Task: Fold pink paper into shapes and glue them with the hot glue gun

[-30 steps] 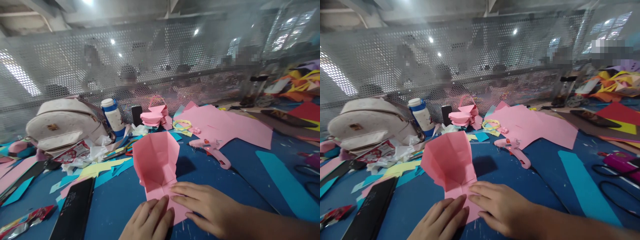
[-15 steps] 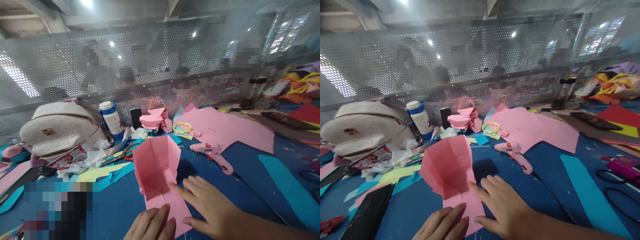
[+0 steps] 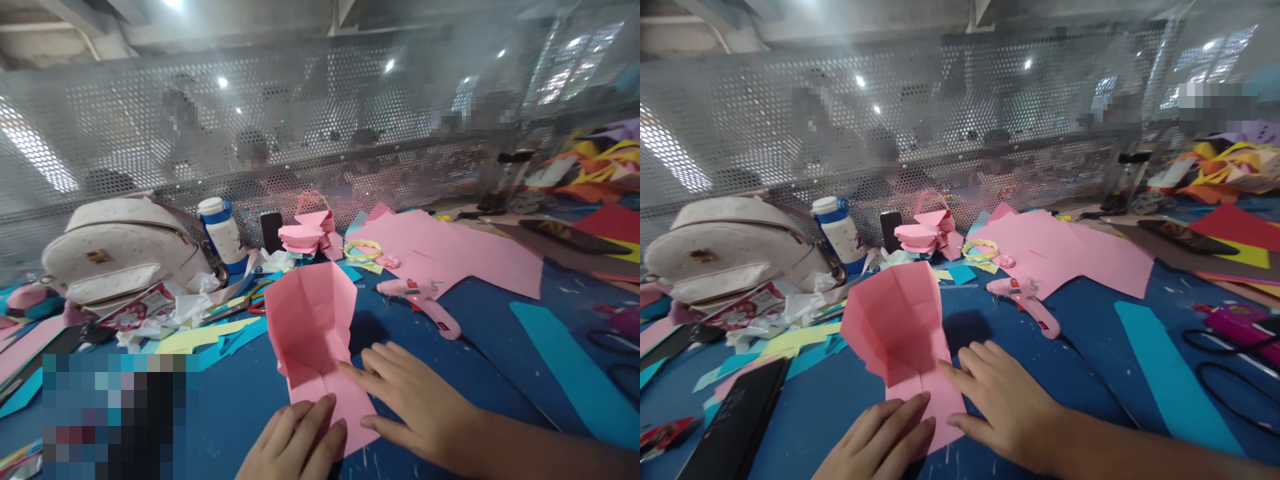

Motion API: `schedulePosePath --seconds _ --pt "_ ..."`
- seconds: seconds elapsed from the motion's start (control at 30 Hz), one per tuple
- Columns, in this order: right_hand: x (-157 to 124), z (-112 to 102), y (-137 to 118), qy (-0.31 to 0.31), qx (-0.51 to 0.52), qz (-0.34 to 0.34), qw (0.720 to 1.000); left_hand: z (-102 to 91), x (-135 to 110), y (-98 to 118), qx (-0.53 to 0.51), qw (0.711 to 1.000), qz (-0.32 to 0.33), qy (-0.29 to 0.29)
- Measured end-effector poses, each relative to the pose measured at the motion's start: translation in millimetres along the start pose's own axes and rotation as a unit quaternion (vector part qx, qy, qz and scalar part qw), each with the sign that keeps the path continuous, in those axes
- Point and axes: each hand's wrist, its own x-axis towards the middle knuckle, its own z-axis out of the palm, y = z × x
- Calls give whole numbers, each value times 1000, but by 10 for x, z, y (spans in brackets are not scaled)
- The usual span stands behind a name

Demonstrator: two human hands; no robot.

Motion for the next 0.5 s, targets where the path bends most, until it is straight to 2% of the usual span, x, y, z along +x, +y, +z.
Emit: schedulePosePath --seconds 0.1,0.23,0.37,0.5 --pt "-1 -15 -22 6 -9 4 1000 -3 -14 -56 8 999 36 -12" --pt "-23 -12 -30 14 -16 1 1000 9 -23 -71 14 999 43 -19" --pt "-26 -10 -22 0 -8 8 1000 20 -21 -30 10 1000 24 -15" --pt "-15 -10 -12 -17 5 8 1000 3 -13 41 0 999 -29 -18"
